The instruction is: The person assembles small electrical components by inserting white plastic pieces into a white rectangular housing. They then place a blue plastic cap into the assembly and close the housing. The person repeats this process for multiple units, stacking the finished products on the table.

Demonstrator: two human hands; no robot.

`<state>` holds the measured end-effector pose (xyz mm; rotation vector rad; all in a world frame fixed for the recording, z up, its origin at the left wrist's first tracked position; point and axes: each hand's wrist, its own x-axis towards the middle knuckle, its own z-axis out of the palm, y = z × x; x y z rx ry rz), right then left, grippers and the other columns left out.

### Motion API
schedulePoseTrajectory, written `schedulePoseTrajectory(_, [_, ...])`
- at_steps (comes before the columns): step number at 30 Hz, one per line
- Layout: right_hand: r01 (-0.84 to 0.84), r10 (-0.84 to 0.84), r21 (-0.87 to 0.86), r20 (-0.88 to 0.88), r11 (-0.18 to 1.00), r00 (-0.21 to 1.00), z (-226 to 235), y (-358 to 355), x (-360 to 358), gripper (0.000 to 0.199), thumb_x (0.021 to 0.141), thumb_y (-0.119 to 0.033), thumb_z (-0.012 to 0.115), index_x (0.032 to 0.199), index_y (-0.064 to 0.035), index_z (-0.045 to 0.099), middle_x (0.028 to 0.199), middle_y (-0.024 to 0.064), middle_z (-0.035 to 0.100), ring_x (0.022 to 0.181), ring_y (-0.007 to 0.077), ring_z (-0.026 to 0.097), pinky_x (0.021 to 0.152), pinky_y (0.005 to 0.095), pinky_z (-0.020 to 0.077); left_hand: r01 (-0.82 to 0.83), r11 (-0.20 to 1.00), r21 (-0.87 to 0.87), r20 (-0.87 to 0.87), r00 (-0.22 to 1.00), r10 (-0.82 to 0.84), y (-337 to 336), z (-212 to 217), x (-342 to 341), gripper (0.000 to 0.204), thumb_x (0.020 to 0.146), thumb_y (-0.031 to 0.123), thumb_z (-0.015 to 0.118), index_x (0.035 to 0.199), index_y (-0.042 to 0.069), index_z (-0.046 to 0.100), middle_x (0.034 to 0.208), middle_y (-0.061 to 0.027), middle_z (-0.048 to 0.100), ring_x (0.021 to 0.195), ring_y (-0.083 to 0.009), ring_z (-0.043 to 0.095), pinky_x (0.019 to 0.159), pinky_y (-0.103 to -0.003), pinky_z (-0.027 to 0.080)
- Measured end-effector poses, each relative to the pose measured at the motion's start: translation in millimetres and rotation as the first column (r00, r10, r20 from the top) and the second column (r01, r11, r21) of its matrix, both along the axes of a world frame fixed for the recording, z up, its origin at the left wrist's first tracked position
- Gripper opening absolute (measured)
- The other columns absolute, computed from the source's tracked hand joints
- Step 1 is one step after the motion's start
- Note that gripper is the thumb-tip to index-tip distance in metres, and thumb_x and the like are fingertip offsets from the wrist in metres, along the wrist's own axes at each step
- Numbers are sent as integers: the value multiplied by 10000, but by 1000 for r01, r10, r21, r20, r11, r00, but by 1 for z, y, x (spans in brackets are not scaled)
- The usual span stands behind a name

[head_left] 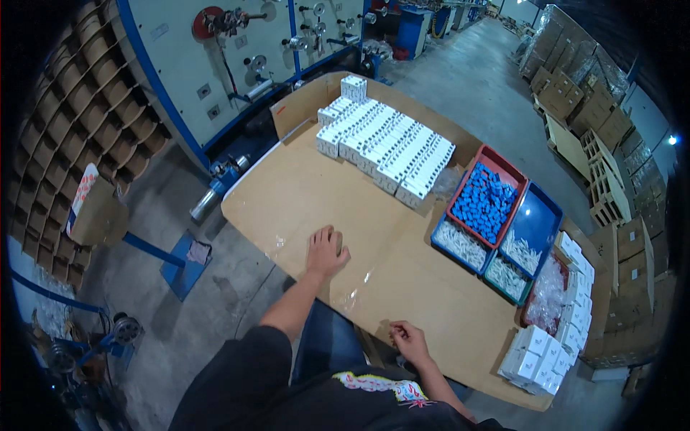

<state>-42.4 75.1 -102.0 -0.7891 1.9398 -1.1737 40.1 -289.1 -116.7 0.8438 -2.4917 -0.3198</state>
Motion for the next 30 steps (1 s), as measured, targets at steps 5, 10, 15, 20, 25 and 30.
schedulePoseTrajectory(5, [159, -159, -2, -74, 987, 985, 25, 52, 1, 155, 1020, -97, 649, 1126, -4, 711, 826, 22, 708, 707, 68, 633, 649, 241, 530, 15, 997, -76, 137, 991, -4, 1, -19, -8, 453, 875, 307, 662, 1235, 35, 620, 1348, -196, 552, 1307, -362, 491, 1106, -525, 371])
schedulePoseTrajectory(10, [231, -244, -107, -127, 967, 961, 28, 77, 7, 173, 1016, -100, 658, 1147, 1, 711, 856, 30, 715, 726, 73, 636, 647, 242, 527, -123, 958, -260, 29, 990, 136, 18, -45, -19, 455, 867, 253, 667, 1264, 37, 616, 1355, -216, 544, 1317, -373, 486, 1104, -539, 365])
schedulePoseTrajectory(15, [345, -357, -154, -61, 926, 932, 48, 102, 43, 199, 1044, -105, 634, 1182, 28, 691, 958, 84, 747, 790, 99, 667, 721, 248, 545, -11, 990, 138, -267, 962, 48, 146, -20, 12, 484, 867, 207, 671, 1314, 42, 589, 1369, -241, 523, 1348, -417, 457, 1123, -548, 351])
schedulePoseTrajectory(20, [436, -430, -147, 72, 888, 900, 18, 133, 74, 205, 1044, -98, 631, 1193, 31, 689, 995, 99, 748, 876, 123, 710, 781, 278, 590, 174, 975, 141, -216, 966, -142, 213, -26, 53, 520, 886, 219, 687, 1363, 53, 562, 1424, -252, 496, 1377, -441, 432, 1145, -566, 333])
schedulePoseTrajectory(25, [395, -378, -167, 124, 903, 917, 34, 130, 85, 216, 1046, -105, 622, 1207, 23, 688, 1014, 100, 751, 905, 135, 719, 800, 294, 595, 192, 977, 95, -182, 968, -173, 178, -36, 61, 454, 898, 206, 693, 1294, 11, 584, 1390, -273, 548, 1312, -459, 496, 1119, -551, 387])
schedulePoseTrajectory(30, [460, -470, -299, 43, 836, 882, 60, 129, 59, 233, 1023, -123, 644, 1213, 4, 689, 981, 78, 754, 840, 124, 711, 767, 287, 573, 225, 970, 95, -135, 968, -212, 188, -29, 58, 451, 906, 209, 684, 1308, 14, 622, 1429, -304, 511, 1349, -464, 476, 1140, -534, 373])
